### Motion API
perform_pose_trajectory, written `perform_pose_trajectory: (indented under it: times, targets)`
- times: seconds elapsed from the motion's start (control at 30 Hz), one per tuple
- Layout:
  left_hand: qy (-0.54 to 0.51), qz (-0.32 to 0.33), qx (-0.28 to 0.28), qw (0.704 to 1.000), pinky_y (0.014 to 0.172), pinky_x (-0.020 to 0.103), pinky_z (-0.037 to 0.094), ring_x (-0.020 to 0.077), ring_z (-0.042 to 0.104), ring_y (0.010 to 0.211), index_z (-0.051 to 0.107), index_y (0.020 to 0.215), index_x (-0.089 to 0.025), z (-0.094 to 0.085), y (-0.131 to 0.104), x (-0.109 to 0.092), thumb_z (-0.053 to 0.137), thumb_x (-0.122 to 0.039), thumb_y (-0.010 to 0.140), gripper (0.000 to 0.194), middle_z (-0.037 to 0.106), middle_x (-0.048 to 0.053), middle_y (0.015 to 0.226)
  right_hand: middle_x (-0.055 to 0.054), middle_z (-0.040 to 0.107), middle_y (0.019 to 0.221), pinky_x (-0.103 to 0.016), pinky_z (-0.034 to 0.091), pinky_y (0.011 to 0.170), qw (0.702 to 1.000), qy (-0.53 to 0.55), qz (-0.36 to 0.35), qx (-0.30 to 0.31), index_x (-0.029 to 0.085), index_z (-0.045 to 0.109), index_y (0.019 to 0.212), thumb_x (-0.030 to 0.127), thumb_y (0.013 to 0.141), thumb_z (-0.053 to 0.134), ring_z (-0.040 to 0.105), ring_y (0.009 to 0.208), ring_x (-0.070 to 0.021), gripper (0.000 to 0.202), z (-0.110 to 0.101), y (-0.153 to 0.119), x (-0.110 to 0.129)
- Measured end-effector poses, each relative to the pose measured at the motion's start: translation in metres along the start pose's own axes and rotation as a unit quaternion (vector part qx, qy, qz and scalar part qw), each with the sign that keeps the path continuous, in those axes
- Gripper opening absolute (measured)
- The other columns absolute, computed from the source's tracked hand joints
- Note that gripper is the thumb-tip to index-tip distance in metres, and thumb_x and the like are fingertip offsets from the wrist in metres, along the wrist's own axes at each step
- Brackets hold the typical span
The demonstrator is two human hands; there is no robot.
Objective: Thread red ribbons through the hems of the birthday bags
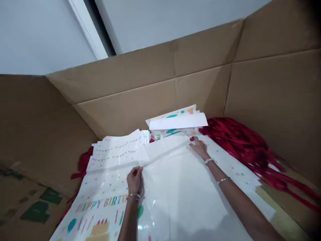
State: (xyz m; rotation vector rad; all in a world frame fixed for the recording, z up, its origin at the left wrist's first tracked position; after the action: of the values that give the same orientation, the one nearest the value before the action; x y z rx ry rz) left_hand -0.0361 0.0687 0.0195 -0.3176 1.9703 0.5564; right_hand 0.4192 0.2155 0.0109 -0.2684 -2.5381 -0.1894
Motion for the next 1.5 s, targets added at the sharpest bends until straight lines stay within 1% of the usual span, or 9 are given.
perform_pose_trajectory:
  times: [0.17,0.33,0.57,0.7,0.87,1.03,1.13,1.33,1.5]
  targets:
    - [-0.022,0.009,-0.010,1.000,0.079,0.035,0.052,0.0255,0.068,0.081,0.073,0.077,-0.018,0.001,-0.001,-0.003,0.070,-0.055,0.070,0.038,0.076,0.007,0.079,-0.007,0.069,0.125,-0.044,0.039,0.100,1.000,0.020,-0.011,-0.002,0.028,0.055,0.136,0.037,0.086,0.057,0.057,0.121,-0.0319,0.051,0.003,0.004,-0.004]
    - [-0.065,-0.006,-0.007,0.998,0.078,0.033,0.051,0.0231,0.067,0.079,0.075,0.078,-0.017,0.002,0.001,0.004,0.076,-0.054,0.067,0.039,0.075,0.006,0.079,-0.006,0.063,0.139,-0.044,0.036,0.107,0.999,0.029,-0.033,0.023,0.027,0.041,0.153,0.035,0.085,0.058,0.052,0.131,-0.0305,0.071,0.009,0.004,0.001]
    - [-0.159,-0.086,0.002,0.984,0.058,0.027,0.045,0.0169,0.061,0.063,0.077,0.085,-0.012,-0.006,0.002,0.024,0.085,-0.057,0.062,0.051,0.071,0.005,0.070,-0.016,0.058,0.141,-0.046,0.029,0.111,0.995,-0.066,-0.058,0.042,0.018,0.043,0.153,0.039,0.093,0.050,0.042,0.139,-0.0309,0.064,0.015,-0.003,0.008]
    - [-0.172,-0.107,0.024,0.979,0.056,0.026,0.044,0.0174,0.063,0.063,0.076,0.092,-0.012,-0.011,-0.001,0.022,0.085,-0.061,0.061,0.059,0.072,0.007,0.073,-0.011,0.053,0.149,-0.046,0.031,0.110,0.990,-0.101,-0.095,0.028,0.023,0.046,0.152,0.039,0.096,0.043,0.041,0.138,-0.0295,0.058,0.015,-0.008,0.012]
    - [-0.036,0.013,0.044,0.998,0.072,0.031,0.051,0.0221,0.068,0.088,0.073,0.114,-0.019,-0.014,-0.007,-0.015,0.066,-0.057,0.085,0.048,0.075,0.010,0.105,-0.005,0.045,0.157,-0.047,0.034,0.107,0.982,-0.145,-0.119,0.027,0.029,0.059,0.142,0.040,0.100,0.035,0.040,0.137,-0.0297,0.049,0.016,-0.012,0.016]
    - [0.095,0.142,0.049,0.984,0.078,0.033,0.050,0.0233,0.066,0.095,0.073,0.103,-0.022,-0.013,-0.011,-0.042,0.055,-0.042,0.093,0.029,0.072,0.008,0.108,-0.004,0.044,0.158,-0.047,0.034,0.107,0.979,-0.161,-0.126,0.024,0.030,0.057,0.144,0.039,0.101,0.033,0.040,0.137,-0.0290,0.050,0.017,-0.013,0.017]
    - [0.185,0.222,0.062,0.955,0.082,0.036,0.050,0.0237,0.066,0.094,0.073,0.099,-0.022,-0.012,-0.010,-0.051,0.053,-0.034,0.094,0.024,0.071,0.007,0.106,-0.005,0.044,0.158,-0.047,0.034,0.107,0.979,-0.161,-0.126,0.025,0.029,0.057,0.144,0.039,0.101,0.033,0.041,0.137,-0.0288,0.050,0.019,-0.013,0.018]
    - [0.324,0.381,0.069,0.863,0.077,0.037,0.049,0.0252,0.066,0.089,0.074,0.097,-0.020,-0.011,-0.011,-0.066,0.048,-0.027,0.098,0.027,0.073,0.010,0.100,-0.006,0.046,0.157,-0.047,0.035,0.106,0.979,-0.159,-0.127,0.020,0.029,0.058,0.143,0.039,0.101,0.034,0.040,0.136,-0.0290,0.049,0.019,-0.015,0.019]
    - [0.374,0.426,0.098,0.818,0.075,0.036,0.046,0.0244,0.065,0.088,0.072,0.094,-0.021,-0.006,-0.012,-0.074,0.047,-0.026,0.101,0.026,0.073,0.010,0.099,-0.006,0.045,0.158,-0.047,0.034,0.106,0.981,-0.150,-0.123,0.029,0.028,0.057,0.143,0.038,0.101,0.034,0.039,0.137,-0.0289,0.049,0.019,-0.015,0.020]
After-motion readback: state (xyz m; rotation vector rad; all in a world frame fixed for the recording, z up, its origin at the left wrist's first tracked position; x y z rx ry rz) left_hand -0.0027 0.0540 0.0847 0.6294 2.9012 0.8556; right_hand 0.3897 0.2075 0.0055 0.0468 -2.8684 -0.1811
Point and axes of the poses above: each hand's wrist, its own y-axis towards the middle knuckle, its own z-axis out of the palm, x = y × z, the point moved 8 cm from there along y, towards the middle knuckle
